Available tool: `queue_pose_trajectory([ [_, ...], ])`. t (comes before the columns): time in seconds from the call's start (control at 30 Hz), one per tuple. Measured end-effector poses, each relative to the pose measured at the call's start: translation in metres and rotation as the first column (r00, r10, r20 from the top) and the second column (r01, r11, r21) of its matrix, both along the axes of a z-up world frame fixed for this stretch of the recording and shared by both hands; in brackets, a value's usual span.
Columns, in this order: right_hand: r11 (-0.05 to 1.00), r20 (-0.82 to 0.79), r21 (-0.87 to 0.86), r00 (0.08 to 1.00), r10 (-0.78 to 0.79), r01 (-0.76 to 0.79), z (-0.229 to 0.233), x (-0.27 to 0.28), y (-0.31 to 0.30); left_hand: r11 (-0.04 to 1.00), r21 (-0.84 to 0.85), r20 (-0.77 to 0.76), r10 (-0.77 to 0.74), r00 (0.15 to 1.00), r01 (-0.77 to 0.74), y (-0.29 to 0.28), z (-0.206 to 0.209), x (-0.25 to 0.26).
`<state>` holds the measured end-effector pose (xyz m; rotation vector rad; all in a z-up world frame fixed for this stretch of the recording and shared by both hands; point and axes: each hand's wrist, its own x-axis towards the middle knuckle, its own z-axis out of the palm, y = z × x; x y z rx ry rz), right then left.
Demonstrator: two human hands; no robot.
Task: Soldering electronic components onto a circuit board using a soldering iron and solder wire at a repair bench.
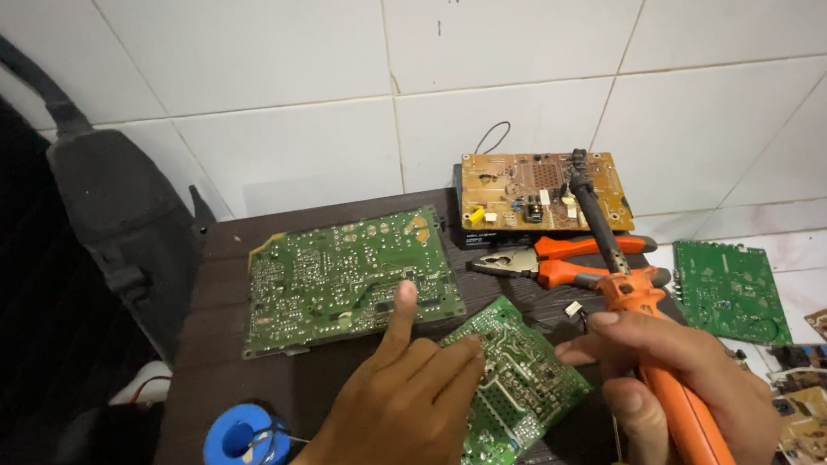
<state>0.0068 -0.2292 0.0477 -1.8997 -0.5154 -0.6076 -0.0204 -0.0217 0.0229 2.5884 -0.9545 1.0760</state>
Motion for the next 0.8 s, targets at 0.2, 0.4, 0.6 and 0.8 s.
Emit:
queue_pose_trajectory([
  [0.2, 0.996, 0.121, -0.047, 0.989, 0.087, -0.081, -0.007, 0.012, -0.006, 0.999, -0.019, -0.022, -0.036, 0.999, 0.036, 0.0, -0.001, 0.001],
  [0.4, 0.994, 0.042, 0.089, 0.998, 0.053, -0.056, -0.004, 0.001, 0.009, 0.996, -0.07, -0.031, -0.055, 0.998, 0.053, -0.003, 0.008, -0.002],
  [0.6, 0.996, -0.025, -0.089, 0.999, -0.034, 0.032, 0.001, 0.005, 0.0, 0.973, 0.003, 0.107, 0.23, 0.967, -0.232, 0.002, -0.002, 0.014],
  [0.8, 0.998, 0.191, -0.047, 0.98, 0.059, -0.051, -0.002, 0.018, -0.001, 0.95, 0.111, 0.007, 0.292, 0.956, -0.291, 0.012, -0.006, 0.015],
])
